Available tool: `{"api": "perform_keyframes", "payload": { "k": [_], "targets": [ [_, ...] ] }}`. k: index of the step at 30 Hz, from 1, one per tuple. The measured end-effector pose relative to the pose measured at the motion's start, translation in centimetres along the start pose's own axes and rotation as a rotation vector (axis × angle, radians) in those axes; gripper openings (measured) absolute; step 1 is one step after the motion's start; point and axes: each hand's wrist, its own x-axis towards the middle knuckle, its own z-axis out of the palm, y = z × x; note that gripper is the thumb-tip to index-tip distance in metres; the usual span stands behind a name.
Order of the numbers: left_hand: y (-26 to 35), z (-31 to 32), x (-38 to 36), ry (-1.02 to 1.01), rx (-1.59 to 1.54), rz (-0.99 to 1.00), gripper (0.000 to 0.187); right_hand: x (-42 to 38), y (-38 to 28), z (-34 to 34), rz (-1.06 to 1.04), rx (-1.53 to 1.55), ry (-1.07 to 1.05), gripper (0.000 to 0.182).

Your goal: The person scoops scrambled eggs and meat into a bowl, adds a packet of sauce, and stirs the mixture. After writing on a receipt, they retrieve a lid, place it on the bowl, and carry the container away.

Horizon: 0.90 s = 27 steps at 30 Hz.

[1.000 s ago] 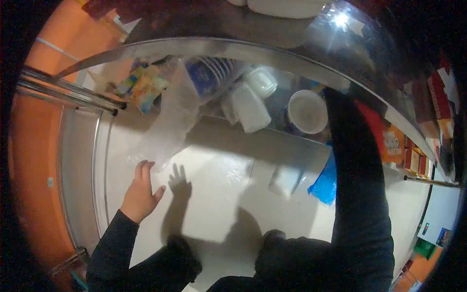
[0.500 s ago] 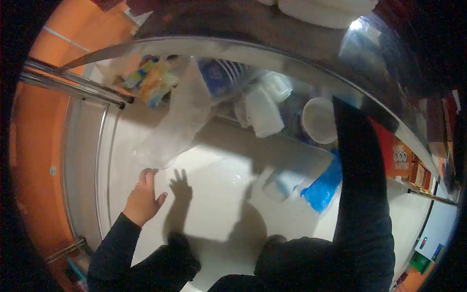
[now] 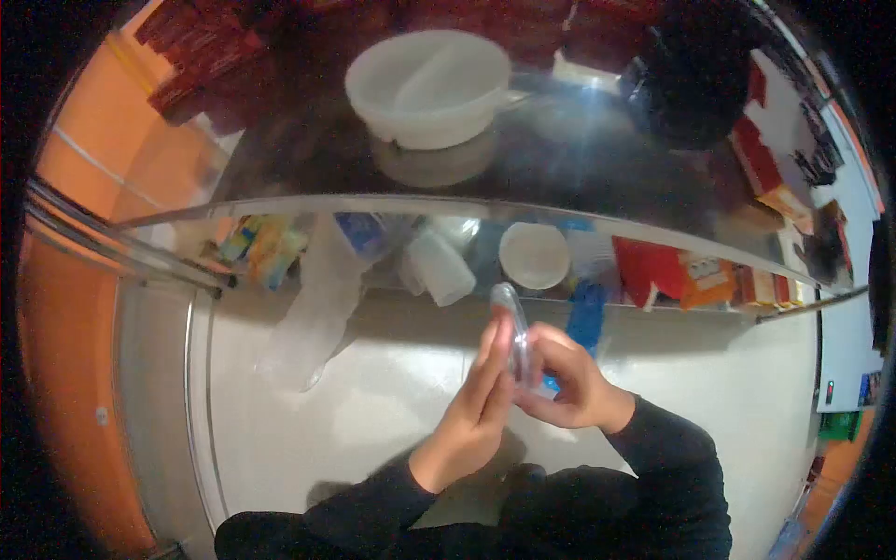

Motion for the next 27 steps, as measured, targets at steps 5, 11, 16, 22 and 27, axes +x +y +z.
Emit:
{"api": "perform_keyframes", "payload": {
  "k": [5,11,16,22,27],
  "targets": [
    [3.4,0.1,0.4,-0.153,-0.247,-0.207,0.051,-2.4,-2.7,-0.5,0.263,0.411,0.026,0.015],
    [3.3,-0.5,-0.4,-0.080,0.153,0.112,0.051,-1.4,-5.2,-0.3,0.341,0.174,0.049,0.011],
    [3.7,-1.9,-1.1,-0.042,0.192,0.068,0.051,-0.2,-4.8,0.5,0.202,0.181,0.020,0.017],
    [4.4,-2.2,-1.2,-0.063,0.164,0.039,0.050,0.2,-4.9,0.2,0.125,0.112,-0.034,0.017],
    [3.8,-1.7,-1.0,0.031,0.119,0.074,0.037,-0.2,-4.7,0.3,0.098,-0.015,-0.006,0.012]
  ]
}}
